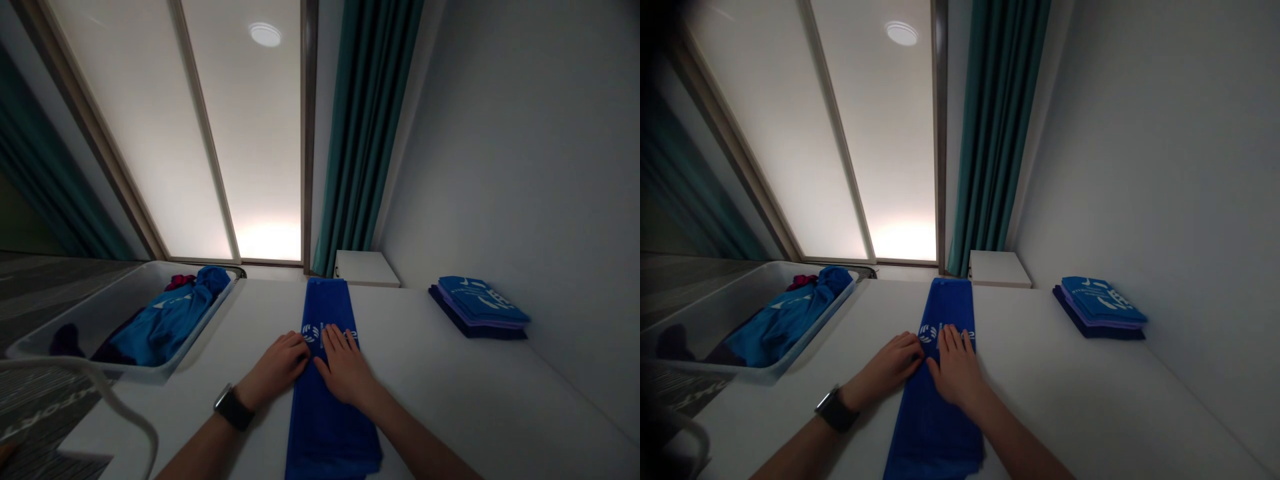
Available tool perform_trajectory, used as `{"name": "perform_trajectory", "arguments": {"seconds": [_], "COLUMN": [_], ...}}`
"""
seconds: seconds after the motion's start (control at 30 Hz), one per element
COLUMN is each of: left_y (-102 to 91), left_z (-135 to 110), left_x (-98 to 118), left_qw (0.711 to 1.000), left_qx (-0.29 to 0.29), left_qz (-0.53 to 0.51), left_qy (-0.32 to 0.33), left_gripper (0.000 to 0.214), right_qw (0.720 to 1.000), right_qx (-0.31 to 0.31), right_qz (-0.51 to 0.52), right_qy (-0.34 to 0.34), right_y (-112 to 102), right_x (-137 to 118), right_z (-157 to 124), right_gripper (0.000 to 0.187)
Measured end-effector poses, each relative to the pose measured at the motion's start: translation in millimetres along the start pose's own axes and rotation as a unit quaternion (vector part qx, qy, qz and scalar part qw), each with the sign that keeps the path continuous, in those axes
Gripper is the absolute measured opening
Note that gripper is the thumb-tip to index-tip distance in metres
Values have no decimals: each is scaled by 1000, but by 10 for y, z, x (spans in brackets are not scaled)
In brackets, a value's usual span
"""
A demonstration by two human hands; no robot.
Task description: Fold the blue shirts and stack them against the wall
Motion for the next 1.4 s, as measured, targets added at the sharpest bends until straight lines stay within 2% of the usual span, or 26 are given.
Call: {"name": "perform_trajectory", "arguments": {"seconds": [0.27, 0.57, 0.67, 0.8, 0.97, 1.07, 1.2, 1.4], "left_y": [24, 31, -2, 66, 208, 244, 257, 261], "left_z": [-27, -53, -153, -416, -726, -801, -832, -885], "left_x": [30, 232, 293, 346, 402, 416, 418, 486], "left_qw": [1000, 999, 1000, 999, 995, 995, 995, 999], "left_qx": [-2, 19, 26, -11, -49, -48, -35, -22], "left_qz": [9, 13, 3, -33, -54, -60, -61, -36], "left_qy": [5, 22, 8, -26, -61, -70, -66, -9], "left_gripper": [11, 13, 11, 9, 5, 16, 25, 24], "right_qw": [1000, 999, 999, 994, 984, 982, 984, 985], "right_qx": [7, 37, 51, 87, 108, 103, 85, 82], "right_qz": [-10, 3, 19, 59, 118, 133, 137, 140], "right_qy": [17, 12, -1, -29, -82, -83, -70, -64], "right_y": [61, -77, -157, -301, -363, -320, -259, -271], "right_x": [-2, 89, 123, 79, -107, -166, -178, -172], "right_z": [-90, -120, -167, -289, -618, -849, -1043, -1070], "right_gripper": [67, 56, 50, 42, 38, 38, 37, 37]}}
Point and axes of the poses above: each hand's wrist, its own z-axis towards the middle knuckle, its own y-axis out of the palm, x = y × z, the point moved 9 cm from there along z, towards the middle knuckle, and after that the axes turned 12 degrees about -z, right-handed, at the moved point
